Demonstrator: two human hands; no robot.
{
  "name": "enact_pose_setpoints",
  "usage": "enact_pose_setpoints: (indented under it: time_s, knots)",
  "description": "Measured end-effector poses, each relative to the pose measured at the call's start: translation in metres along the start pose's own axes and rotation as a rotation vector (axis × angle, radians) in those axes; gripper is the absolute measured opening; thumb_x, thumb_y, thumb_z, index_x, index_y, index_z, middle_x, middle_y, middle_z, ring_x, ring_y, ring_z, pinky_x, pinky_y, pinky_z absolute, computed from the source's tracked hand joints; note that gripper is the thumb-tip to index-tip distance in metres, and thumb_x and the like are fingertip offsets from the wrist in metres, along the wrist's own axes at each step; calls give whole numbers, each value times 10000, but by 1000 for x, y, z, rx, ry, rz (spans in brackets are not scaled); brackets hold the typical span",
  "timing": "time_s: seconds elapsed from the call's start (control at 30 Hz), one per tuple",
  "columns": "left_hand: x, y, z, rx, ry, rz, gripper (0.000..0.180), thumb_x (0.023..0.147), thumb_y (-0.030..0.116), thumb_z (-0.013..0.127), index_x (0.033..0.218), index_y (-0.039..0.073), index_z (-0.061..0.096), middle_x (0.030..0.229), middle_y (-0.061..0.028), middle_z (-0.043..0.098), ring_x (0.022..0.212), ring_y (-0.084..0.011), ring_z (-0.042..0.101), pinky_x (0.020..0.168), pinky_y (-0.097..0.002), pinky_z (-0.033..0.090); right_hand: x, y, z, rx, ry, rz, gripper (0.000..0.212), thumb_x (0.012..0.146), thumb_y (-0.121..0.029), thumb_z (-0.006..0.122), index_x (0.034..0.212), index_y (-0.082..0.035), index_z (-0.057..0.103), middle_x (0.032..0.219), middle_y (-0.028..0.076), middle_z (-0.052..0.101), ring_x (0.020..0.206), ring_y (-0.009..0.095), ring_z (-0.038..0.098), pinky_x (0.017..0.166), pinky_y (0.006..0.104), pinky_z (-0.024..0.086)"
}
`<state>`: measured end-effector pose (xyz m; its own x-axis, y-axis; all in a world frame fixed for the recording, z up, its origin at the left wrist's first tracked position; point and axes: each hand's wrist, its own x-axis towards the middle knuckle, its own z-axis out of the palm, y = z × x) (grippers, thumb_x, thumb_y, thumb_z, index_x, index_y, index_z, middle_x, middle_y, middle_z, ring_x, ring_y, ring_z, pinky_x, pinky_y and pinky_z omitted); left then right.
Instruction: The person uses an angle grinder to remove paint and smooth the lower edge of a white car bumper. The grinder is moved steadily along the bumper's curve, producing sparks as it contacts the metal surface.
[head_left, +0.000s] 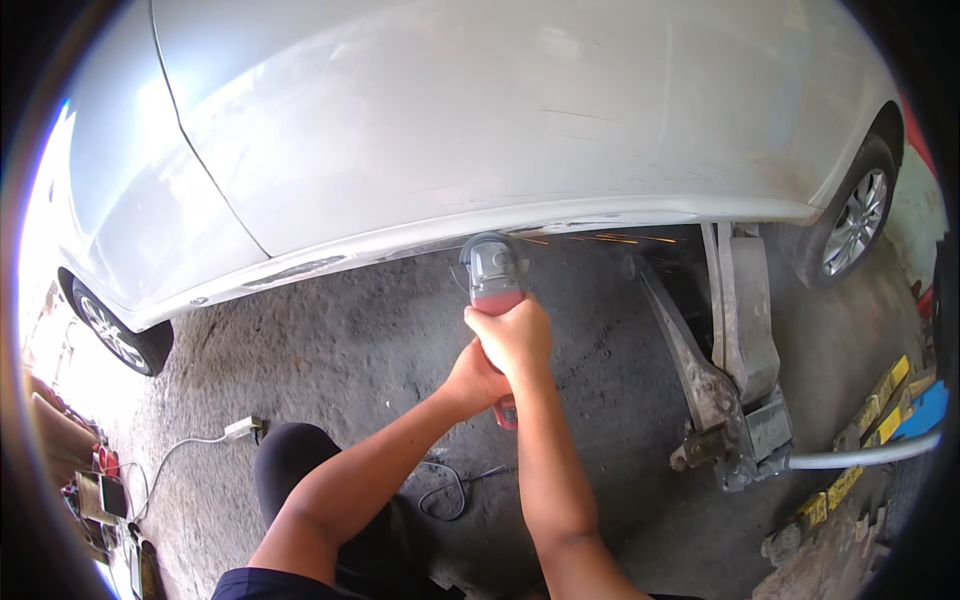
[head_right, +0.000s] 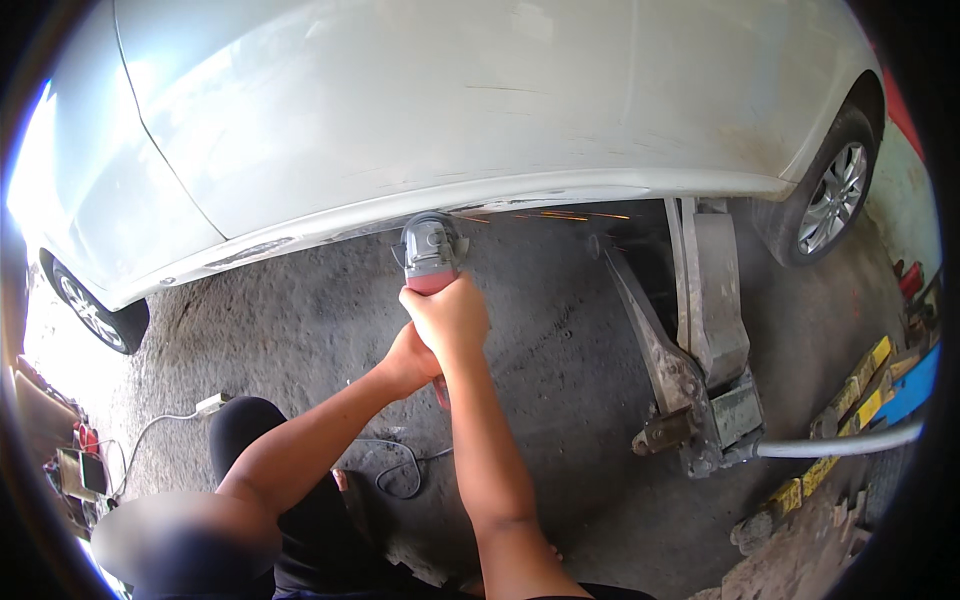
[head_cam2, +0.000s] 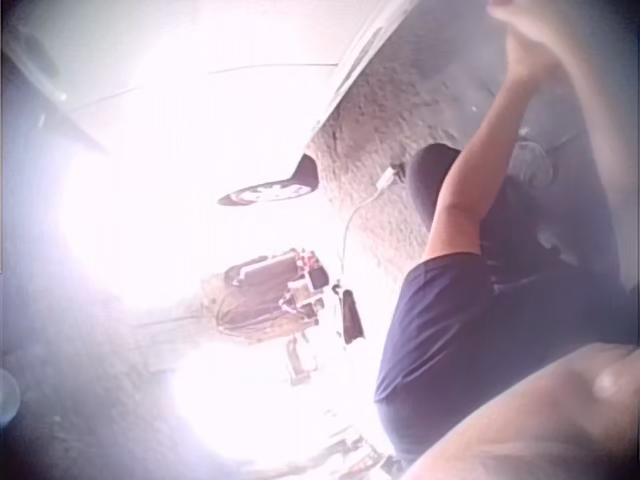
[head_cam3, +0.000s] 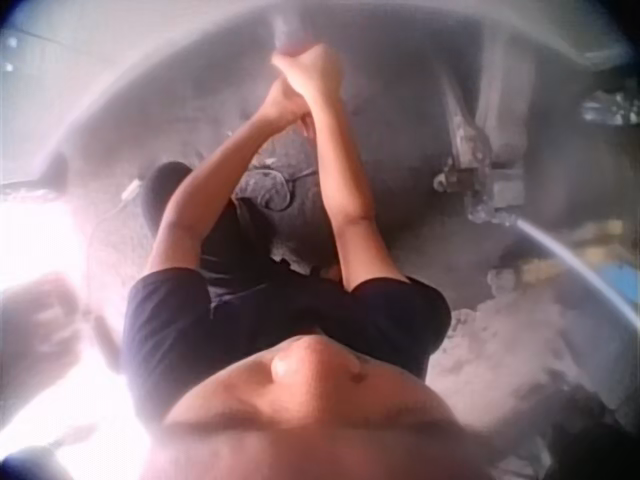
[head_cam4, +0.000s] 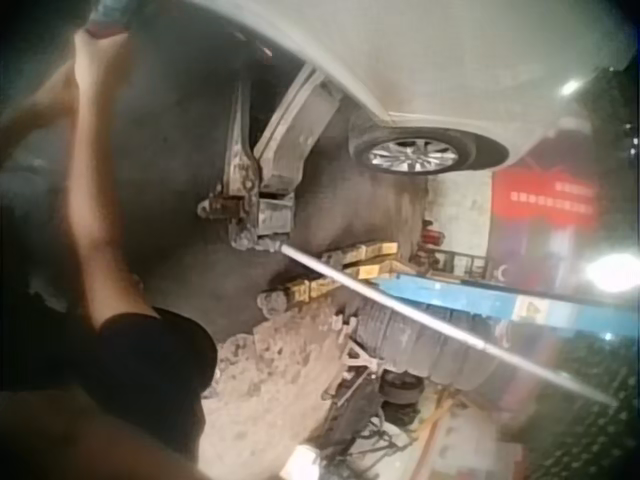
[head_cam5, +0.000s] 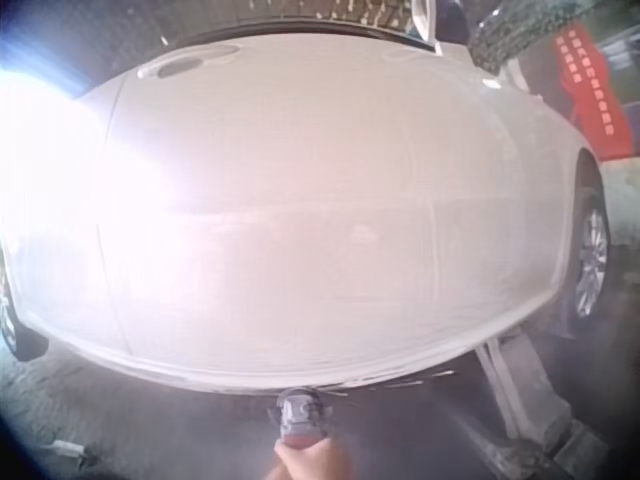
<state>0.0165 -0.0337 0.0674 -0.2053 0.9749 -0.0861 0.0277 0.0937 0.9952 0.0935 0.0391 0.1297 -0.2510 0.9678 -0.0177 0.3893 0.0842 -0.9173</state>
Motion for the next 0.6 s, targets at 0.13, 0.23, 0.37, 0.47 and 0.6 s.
enact_pose_setpoints:
  time_s: [0.13,0.23,0.37,0.47,0.6]
  knots:
    - [1,5,-2,-15,-72,4,850,732,264,977,1407,2,531,1265,-104,717,1160,-191,695,964,-378,575,-6,0,-4,16,45,-8,603,724,-387,917,1075,62,717,991,245,789,904,387,789,803,459,611]
    - [-3,11,2,29,-80,34,836,728,271,979,1393,5,547,1268,-104,717,1162,-194,695,968,-381,574,-9,6,-5,76,87,-51,606,722,-396,921,1058,64,716,984,245,788,890,392,788,797,463,609]
    - [-2,9,5,54,-56,97,819,721,285,982,1370,11,564,1263,-100,718,1155,-192,698,959,-379,574,-9,3,-11,86,78,-42,585,728,-371,922,1047,73,714,978,245,788,891,384,790,790,459,607]
    - [5,16,3,71,-117,-35,809,718,298,981,1355,13,572,1243,-101,724,1148,-187,699,955,-379,573,-4,2,-12,12,78,-15,580,729,-362,921,1047,76,713,970,245,787,888,378,790,791,453,606]
    - [7,13,5,128,-94,44,765,731,297,971,1332,16,589,1220,-96,733,1133,-180,703,954,-380,572,2,11,-10,103,88,-26,603,724,-386,916,1065,69,718,974,245,788,907,389,788,806,456,605]
